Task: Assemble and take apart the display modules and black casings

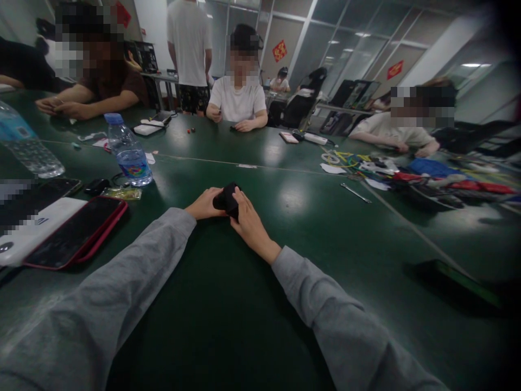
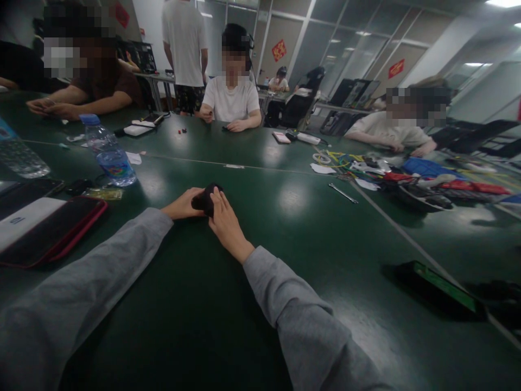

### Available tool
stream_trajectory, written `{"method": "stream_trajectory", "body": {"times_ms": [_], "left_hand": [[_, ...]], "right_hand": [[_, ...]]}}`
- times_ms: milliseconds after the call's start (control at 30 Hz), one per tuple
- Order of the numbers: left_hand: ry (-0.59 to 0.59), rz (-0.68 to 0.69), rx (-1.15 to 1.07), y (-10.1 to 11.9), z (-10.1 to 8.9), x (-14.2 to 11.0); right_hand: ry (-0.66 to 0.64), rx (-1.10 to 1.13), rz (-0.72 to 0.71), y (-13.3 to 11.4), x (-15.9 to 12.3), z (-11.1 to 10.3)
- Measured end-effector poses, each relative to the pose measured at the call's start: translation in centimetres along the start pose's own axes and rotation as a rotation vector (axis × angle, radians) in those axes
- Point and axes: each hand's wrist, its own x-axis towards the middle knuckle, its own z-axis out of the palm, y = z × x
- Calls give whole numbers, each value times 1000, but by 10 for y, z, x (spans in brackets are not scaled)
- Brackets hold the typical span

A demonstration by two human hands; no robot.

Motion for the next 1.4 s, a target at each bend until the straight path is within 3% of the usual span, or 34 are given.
{"method": "stream_trajectory", "body": {"times_ms": [433,633,933,1233,1400], "left_hand": [[-56,-37,172,-17,1,4],[-86,-43,106,-18,-3,3],[-226,-77,35,-17,-15,1],[-147,-85,166,-4,-3,-2],[-116,-55,173,-4,-2,-2]], "right_hand": [[-6,5,-66,10,3,6],[-84,-4,-54,3,3,0],[-71,-36,-13,-3,0,-1],[-77,-111,-8,-8,1,0],[2,-109,119,-5,0,3]]}}
